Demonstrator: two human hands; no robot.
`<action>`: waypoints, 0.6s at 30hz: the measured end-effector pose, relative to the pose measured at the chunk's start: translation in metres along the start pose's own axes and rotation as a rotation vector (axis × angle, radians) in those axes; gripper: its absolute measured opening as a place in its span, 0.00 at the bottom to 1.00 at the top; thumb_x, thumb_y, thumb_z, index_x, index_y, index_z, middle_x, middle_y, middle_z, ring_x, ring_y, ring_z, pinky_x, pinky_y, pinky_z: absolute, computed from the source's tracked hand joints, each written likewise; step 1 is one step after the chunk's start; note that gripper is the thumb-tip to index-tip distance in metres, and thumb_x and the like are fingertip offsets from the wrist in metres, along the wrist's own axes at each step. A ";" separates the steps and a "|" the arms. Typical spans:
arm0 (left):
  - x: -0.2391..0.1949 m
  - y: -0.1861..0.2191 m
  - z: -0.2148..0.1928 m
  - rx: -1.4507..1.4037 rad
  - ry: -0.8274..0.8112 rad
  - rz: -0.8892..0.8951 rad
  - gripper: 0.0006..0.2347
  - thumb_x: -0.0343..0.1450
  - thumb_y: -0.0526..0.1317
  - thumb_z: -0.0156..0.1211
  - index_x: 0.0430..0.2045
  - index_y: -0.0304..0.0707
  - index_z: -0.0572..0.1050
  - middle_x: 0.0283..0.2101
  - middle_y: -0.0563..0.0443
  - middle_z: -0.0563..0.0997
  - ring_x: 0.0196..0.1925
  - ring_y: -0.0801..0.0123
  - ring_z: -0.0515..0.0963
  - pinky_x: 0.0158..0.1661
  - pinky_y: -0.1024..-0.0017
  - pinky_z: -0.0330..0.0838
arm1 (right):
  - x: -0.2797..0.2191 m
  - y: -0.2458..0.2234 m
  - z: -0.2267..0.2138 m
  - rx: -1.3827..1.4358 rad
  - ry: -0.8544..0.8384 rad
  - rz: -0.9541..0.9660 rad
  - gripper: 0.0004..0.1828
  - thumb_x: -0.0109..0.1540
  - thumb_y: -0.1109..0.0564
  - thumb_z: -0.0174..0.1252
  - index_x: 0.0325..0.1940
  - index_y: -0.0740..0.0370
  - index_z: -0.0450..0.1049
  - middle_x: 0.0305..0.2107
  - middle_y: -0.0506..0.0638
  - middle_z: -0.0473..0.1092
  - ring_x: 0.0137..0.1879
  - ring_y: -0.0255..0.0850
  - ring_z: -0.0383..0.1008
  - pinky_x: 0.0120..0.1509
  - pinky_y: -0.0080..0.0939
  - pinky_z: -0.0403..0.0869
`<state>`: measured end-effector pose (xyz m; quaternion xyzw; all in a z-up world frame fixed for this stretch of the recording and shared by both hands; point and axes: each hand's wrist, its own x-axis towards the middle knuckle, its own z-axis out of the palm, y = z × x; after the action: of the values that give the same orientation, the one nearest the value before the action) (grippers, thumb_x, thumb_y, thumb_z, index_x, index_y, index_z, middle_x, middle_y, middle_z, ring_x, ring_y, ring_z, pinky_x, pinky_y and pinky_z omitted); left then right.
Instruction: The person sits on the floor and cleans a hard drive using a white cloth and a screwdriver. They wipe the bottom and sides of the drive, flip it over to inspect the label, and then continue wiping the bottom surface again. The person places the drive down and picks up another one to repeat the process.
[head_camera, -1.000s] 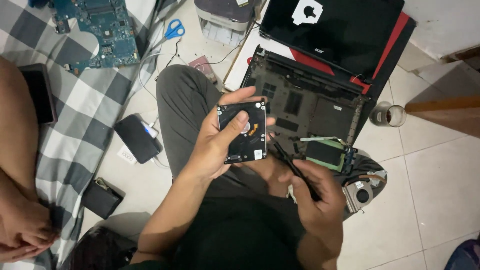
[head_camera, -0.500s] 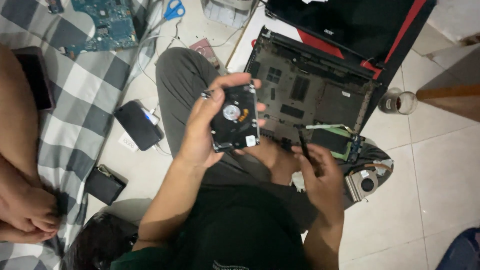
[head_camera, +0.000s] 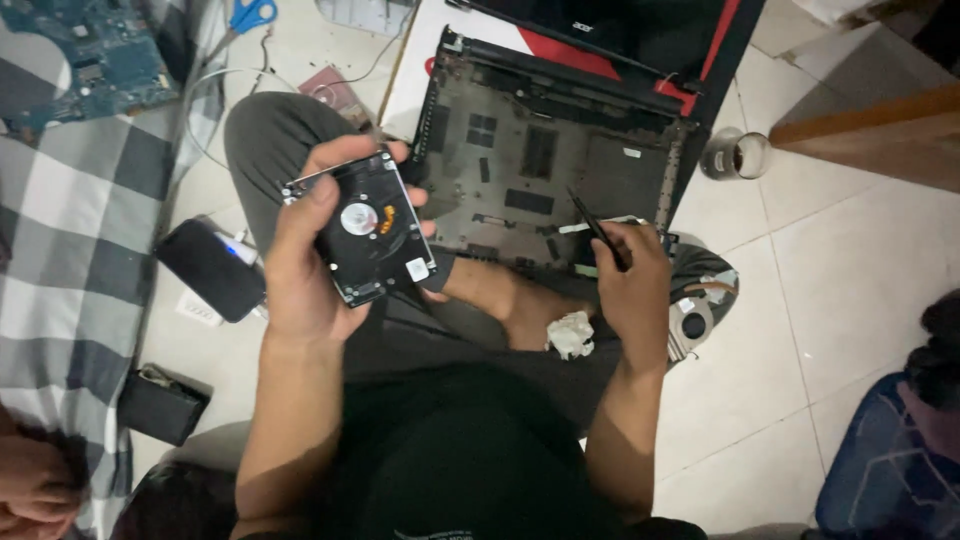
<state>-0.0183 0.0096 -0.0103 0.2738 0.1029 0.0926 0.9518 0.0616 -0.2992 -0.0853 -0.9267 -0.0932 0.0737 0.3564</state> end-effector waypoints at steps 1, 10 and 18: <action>0.001 -0.002 -0.001 -0.004 -0.001 -0.003 0.17 0.74 0.43 0.61 0.53 0.30 0.72 0.58 0.29 0.74 0.50 0.50 0.83 0.48 0.55 0.85 | -0.001 0.001 -0.003 -0.005 0.001 0.003 0.09 0.69 0.61 0.59 0.53 0.64 0.77 0.42 0.53 0.68 0.49 0.45 0.74 0.53 0.44 0.70; 0.006 -0.008 -0.004 -0.015 0.011 -0.040 0.15 0.74 0.43 0.60 0.52 0.35 0.73 0.57 0.34 0.74 0.49 0.52 0.82 0.48 0.56 0.82 | -0.009 0.028 0.004 -0.107 -0.093 -0.143 0.12 0.67 0.62 0.59 0.54 0.61 0.81 0.42 0.54 0.69 0.53 0.48 0.71 0.59 0.46 0.68; 0.008 -0.013 -0.006 -0.001 0.031 -0.054 0.15 0.75 0.43 0.58 0.52 0.34 0.73 0.57 0.34 0.75 0.50 0.51 0.83 0.48 0.56 0.84 | -0.005 0.024 0.010 -0.172 -0.059 -0.189 0.12 0.67 0.63 0.60 0.54 0.63 0.81 0.42 0.54 0.74 0.50 0.51 0.73 0.56 0.50 0.70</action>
<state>-0.0101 0.0035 -0.0238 0.2692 0.1250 0.0711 0.9523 0.0577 -0.3110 -0.1085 -0.9384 -0.1965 0.0586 0.2781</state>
